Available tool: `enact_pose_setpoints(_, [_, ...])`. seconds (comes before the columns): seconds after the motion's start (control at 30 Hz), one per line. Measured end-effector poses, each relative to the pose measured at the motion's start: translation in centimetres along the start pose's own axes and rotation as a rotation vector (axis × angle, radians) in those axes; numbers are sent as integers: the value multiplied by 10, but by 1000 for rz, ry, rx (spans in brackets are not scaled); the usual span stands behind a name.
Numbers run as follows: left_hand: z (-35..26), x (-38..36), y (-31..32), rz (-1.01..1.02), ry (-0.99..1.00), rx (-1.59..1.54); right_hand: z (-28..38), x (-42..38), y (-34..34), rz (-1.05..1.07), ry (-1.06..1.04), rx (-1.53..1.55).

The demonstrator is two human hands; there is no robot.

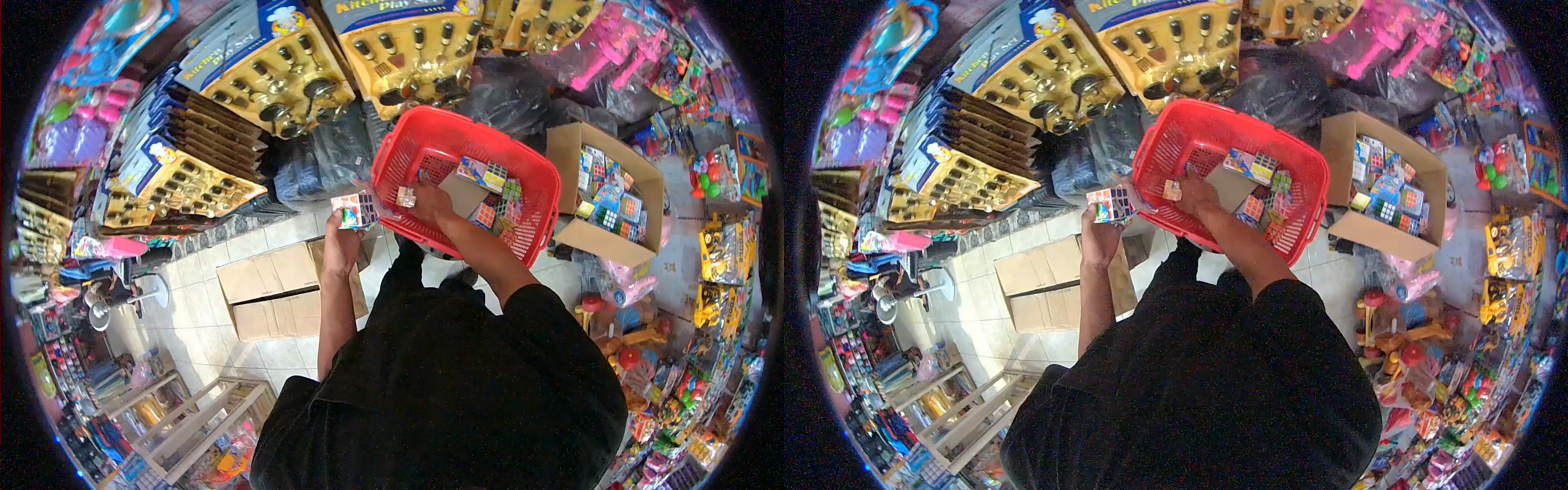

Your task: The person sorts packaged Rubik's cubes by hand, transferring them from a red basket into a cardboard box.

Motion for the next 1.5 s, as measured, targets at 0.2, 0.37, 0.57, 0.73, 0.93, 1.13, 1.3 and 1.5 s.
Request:
enact_pose_setpoints(0.2, [-25,-10,-1,-24,96,-20,3,-21,-48,-288,-65,462])
enact_pose_setpoints(0.37, [-1,11,31,135,39,59,-19,-101,-122,-57,-85,1515])
enact_pose_setpoints(0.57, [98,36,110,332,-61,272,-42,-221,-197,-382,-249,1477])
enact_pose_setpoints(0.73, [178,-3,182,481,-271,385,-66,-296,-201,-569,-97,1306])
enact_pose_setpoints(0.93, [265,-44,195,531,-294,500,-86,-371,-177,-692,7,1298])
enact_pose_setpoints(1.13, [303,-86,209,574,-265,790,-121,-414,-144,-800,53,1468])
enact_pose_setpoints(1.3, [320,-107,234,540,-423,743,-145,-428,-129,-788,118,1669])
enact_pose_setpoints(1.5, [359,-108,256,633,-505,835,-184,-451,-104,-620,152,1849])
Point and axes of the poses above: each hand's wrist, its own x-axis towards the middle knuckle, its own y-axis out of the palm, z = x × y, the point moved 4 cm from there along x, towards the middle knuckle, and after that the axes turned 11 degrees about -x, right-handed, at the moved point
